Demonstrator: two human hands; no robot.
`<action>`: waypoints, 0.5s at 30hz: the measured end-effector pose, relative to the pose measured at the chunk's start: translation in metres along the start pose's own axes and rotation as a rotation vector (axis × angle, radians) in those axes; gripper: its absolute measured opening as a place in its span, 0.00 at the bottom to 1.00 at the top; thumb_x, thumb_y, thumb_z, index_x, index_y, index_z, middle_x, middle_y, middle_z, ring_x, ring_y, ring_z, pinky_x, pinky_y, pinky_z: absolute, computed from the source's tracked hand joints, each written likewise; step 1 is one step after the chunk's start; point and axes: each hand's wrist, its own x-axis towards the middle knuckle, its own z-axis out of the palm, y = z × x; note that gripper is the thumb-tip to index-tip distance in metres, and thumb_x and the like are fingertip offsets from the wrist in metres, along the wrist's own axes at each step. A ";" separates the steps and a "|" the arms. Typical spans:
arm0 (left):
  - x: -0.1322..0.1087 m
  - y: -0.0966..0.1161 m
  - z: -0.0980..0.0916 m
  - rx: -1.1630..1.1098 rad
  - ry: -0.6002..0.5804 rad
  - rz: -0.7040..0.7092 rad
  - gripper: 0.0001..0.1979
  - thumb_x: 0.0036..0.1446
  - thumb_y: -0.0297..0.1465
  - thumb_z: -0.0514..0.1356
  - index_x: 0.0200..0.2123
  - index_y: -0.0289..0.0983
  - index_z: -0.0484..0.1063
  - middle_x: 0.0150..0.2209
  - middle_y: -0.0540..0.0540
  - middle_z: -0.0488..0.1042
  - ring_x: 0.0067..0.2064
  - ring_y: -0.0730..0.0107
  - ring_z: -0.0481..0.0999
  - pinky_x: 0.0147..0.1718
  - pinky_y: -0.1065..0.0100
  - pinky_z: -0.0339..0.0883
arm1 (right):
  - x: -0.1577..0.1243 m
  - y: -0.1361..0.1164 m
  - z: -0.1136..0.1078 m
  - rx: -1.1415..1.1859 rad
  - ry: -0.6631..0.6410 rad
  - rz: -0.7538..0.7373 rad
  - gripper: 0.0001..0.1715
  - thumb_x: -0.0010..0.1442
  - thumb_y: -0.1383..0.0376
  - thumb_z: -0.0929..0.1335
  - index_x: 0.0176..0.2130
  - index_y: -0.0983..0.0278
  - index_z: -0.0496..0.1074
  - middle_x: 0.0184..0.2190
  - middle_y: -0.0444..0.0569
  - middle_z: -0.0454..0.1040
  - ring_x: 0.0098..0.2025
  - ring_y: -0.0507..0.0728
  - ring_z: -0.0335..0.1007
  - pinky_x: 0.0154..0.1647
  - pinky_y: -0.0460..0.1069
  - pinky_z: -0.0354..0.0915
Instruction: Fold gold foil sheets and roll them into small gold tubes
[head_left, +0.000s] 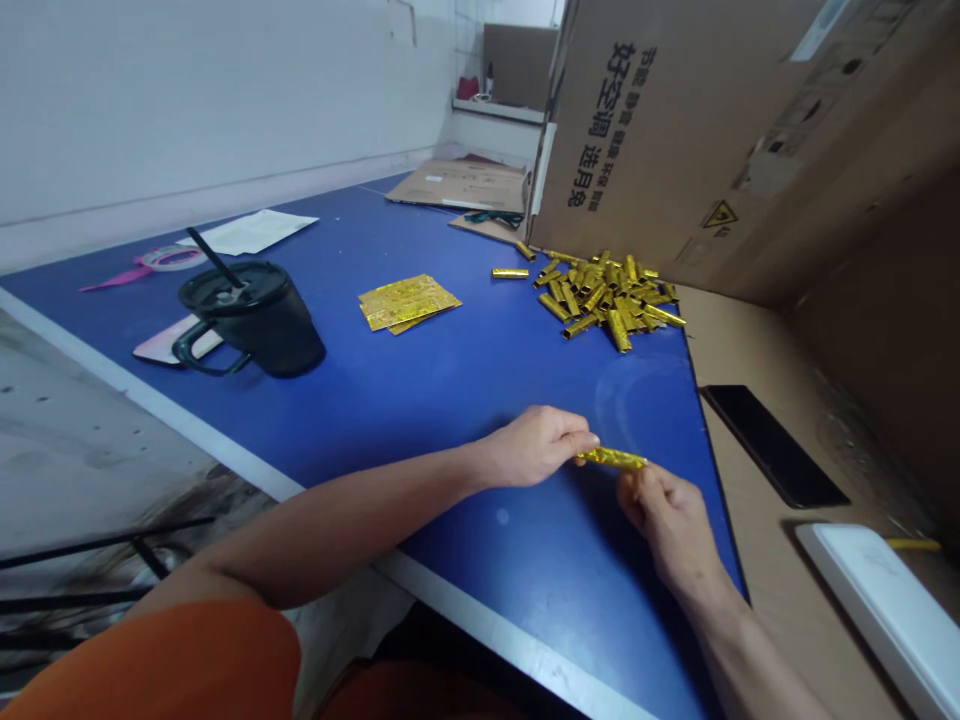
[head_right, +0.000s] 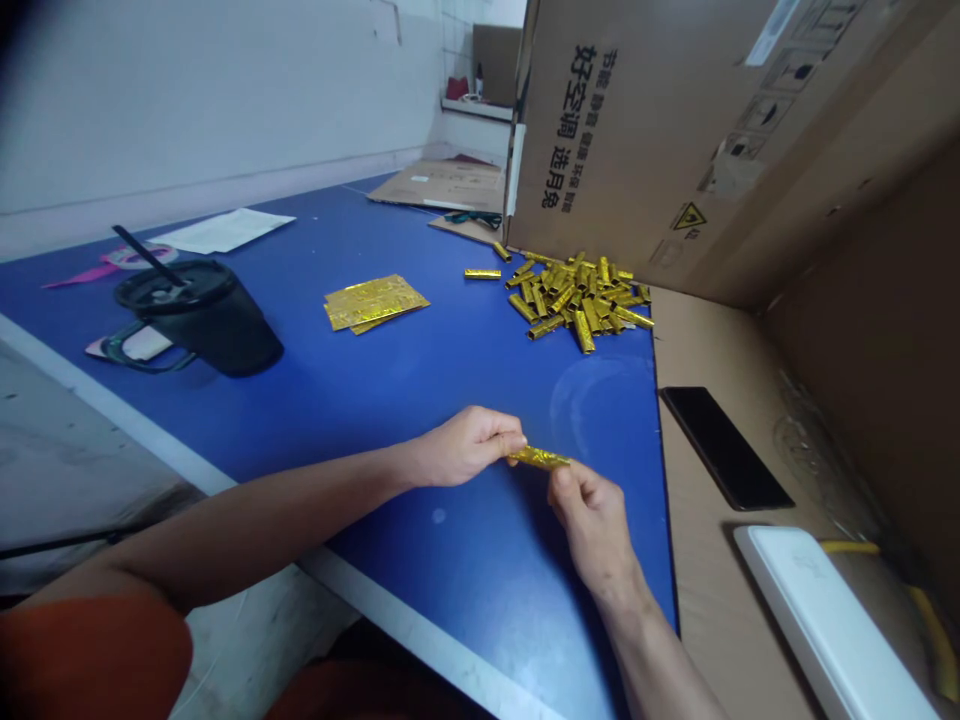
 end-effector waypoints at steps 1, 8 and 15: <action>-0.001 0.001 0.004 -0.014 0.020 -0.009 0.15 0.57 0.34 0.48 0.23 0.34 0.65 0.21 0.53 0.64 0.26 0.78 0.63 0.25 0.76 0.54 | 0.000 0.000 0.002 0.041 -0.035 0.013 0.28 0.50 0.44 0.60 0.16 0.63 0.56 0.13 0.39 0.50 0.16 0.47 0.43 0.15 0.44 0.43; -0.005 0.002 0.026 -0.106 -0.060 -0.014 0.12 0.55 0.28 0.48 0.24 0.34 0.67 0.25 0.51 0.70 0.28 0.77 0.66 0.28 0.74 0.57 | -0.004 -0.001 0.012 0.112 -0.125 0.125 0.26 0.52 0.47 0.61 0.17 0.64 0.60 0.14 0.39 0.52 0.16 0.47 0.45 0.15 0.44 0.44; -0.004 0.003 0.016 -0.062 -0.023 -0.015 0.14 0.57 0.33 0.49 0.23 0.34 0.67 0.23 0.52 0.67 0.27 0.77 0.65 0.26 0.75 0.56 | -0.003 -0.005 0.009 0.106 -0.017 0.133 0.30 0.54 0.46 0.57 0.13 0.64 0.58 0.11 0.39 0.50 0.14 0.47 0.44 0.15 0.45 0.43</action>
